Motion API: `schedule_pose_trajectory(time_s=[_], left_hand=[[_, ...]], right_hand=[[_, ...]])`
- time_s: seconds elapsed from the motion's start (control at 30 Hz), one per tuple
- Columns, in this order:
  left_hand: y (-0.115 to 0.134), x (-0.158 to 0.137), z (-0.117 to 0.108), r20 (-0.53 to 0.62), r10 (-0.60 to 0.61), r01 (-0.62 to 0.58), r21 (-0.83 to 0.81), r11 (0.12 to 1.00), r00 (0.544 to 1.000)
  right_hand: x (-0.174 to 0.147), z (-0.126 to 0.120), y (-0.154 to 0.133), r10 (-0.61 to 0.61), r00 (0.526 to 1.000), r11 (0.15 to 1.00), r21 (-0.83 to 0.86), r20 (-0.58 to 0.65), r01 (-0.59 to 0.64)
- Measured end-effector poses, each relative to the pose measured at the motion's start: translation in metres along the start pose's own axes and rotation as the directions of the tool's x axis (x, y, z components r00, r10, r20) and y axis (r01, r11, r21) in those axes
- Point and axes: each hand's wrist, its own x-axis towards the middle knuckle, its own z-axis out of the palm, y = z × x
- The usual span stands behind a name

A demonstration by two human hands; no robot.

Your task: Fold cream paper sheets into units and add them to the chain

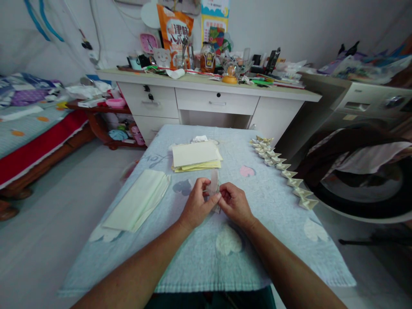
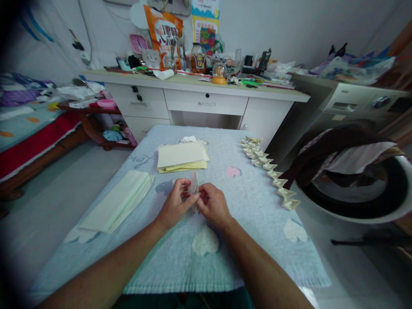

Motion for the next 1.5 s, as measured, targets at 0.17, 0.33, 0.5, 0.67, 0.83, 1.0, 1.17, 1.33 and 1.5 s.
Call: schedule_pose_trajectory(time_s=[0.17,0.33,0.5,0.67,0.83,1.0,1.17,1.33,1.5], left_hand=[[0.000,0.000,0.001,0.002,-0.006,0.006,0.017,1.000,1.000],[0.001,0.001,0.000,-0.028,-0.038,0.040,0.053,0.998,0.999],[0.002,0.002,-0.001,0.034,-0.103,0.106,-0.088,0.990,0.994],[-0.001,0.003,0.001,0.058,-0.121,0.130,-0.213,0.968,0.991],[0.001,0.001,0.002,0.077,-0.082,0.090,-0.104,0.991,0.994],[0.008,-0.002,0.004,0.098,0.011,-0.011,-0.001,1.000,0.995],[0.010,-0.004,0.002,0.152,0.008,0.004,-0.080,0.997,0.988],[0.008,-0.004,0.002,0.093,-0.027,0.045,-0.198,0.979,0.995],[0.005,-0.002,0.001,0.052,-0.113,0.121,-0.197,0.973,0.992]], right_hand=[[0.000,0.002,0.003,0.028,0.999,1.000,0.008,0.025,-0.028],[0.000,0.003,0.003,0.047,0.999,0.999,0.018,0.016,-0.047],[0.000,0.004,0.002,0.077,0.997,0.994,0.077,-0.010,-0.076],[0.000,0.004,0.002,0.105,0.994,0.986,0.129,-0.025,-0.101],[0.002,0.005,0.005,0.124,0.990,0.991,0.050,-0.074,-0.121],[0.003,0.003,0.006,0.091,0.994,0.996,0.028,-0.061,-0.090],[0.003,0.001,0.004,0.081,0.994,0.995,0.066,-0.076,-0.076],[0.002,0.002,0.006,0.057,0.993,0.996,0.073,-0.103,-0.049],[0.001,0.006,0.011,0.064,0.994,0.982,0.181,-0.088,-0.047]])
